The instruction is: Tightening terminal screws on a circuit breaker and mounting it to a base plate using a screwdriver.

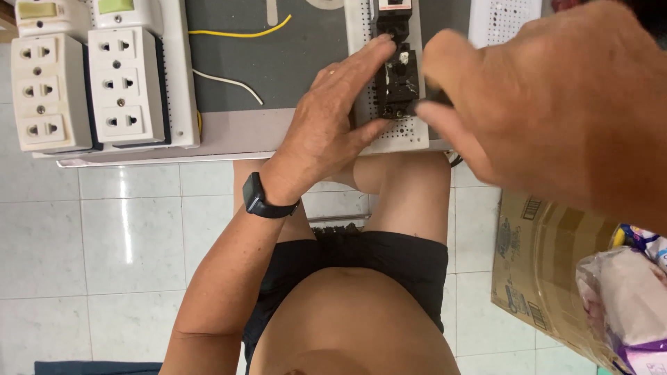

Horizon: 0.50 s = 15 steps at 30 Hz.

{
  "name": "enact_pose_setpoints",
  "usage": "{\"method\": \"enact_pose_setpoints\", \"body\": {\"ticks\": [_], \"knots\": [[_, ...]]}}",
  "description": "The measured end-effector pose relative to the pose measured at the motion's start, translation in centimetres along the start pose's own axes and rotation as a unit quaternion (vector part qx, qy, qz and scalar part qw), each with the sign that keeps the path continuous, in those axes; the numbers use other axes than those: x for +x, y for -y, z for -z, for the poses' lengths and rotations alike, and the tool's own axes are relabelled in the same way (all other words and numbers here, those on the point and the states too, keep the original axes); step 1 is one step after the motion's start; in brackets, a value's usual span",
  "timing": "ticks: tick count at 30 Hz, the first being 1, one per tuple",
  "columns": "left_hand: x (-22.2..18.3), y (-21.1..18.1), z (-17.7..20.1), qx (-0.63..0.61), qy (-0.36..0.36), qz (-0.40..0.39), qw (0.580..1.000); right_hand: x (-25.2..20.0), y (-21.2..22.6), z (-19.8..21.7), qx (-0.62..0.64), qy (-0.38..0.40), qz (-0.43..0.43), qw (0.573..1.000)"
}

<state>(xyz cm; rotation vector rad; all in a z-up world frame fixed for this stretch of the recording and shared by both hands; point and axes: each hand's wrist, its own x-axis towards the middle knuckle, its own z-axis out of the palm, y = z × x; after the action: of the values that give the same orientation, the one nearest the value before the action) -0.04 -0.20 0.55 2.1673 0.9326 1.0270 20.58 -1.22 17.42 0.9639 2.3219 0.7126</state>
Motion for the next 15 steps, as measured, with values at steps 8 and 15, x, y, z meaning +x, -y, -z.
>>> {"method": "enact_pose_setpoints", "body": {"ticks": [8, 15], "knots": [[0.0, 0.3, -0.1, 0.008, -0.006, -0.003, 1.000, 0.5, -0.1, 1.1, 0.070, -0.001, 0.005, 0.998], [0.0, 0.3, -0.1, 0.013, -0.012, -0.003, 1.000, -0.3, -1.1, -3.5, -0.070, -0.041, -0.049, 0.996]]}}
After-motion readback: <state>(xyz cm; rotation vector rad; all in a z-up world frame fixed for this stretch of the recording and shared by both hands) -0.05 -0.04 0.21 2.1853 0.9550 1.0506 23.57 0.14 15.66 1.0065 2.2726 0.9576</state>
